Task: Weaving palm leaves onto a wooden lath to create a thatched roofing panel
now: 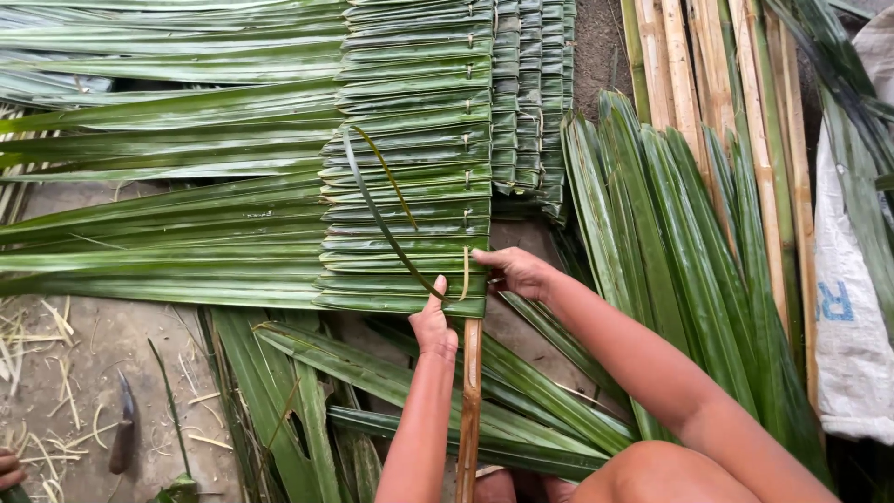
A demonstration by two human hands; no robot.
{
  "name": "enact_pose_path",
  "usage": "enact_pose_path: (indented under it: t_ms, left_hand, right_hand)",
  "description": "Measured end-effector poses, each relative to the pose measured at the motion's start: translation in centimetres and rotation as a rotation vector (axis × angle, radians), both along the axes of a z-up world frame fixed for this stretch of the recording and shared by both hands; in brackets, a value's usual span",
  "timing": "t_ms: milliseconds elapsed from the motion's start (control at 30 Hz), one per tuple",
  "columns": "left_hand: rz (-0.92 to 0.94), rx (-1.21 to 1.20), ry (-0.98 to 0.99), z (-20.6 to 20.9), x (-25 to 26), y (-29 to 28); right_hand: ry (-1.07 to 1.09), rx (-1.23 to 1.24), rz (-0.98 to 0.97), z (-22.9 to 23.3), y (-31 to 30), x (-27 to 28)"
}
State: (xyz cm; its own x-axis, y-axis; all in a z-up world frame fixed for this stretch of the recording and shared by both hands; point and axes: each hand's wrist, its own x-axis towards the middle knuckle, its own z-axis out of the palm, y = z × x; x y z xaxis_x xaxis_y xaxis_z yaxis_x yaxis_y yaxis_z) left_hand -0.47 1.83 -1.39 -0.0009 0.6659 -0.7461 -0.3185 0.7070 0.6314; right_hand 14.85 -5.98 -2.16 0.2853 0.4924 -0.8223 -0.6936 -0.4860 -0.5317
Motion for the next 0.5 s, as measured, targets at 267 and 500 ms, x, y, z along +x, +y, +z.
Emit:
enact_pose_path:
  t_ms: [267, 500]
  left_hand:
    - [0.006, -0.047, -0.016, -4.2, -0.6, -0.3]
    - [0.020, -0.231, -0.309, -1.9, -0.7, -0.9]
  right_hand:
    - [-0.059, 0.133, -0.040, -1.7, 0.2, 0.2]
    - [-0.130, 0.123, -0.204, -5.4, 1.8, -2.1]
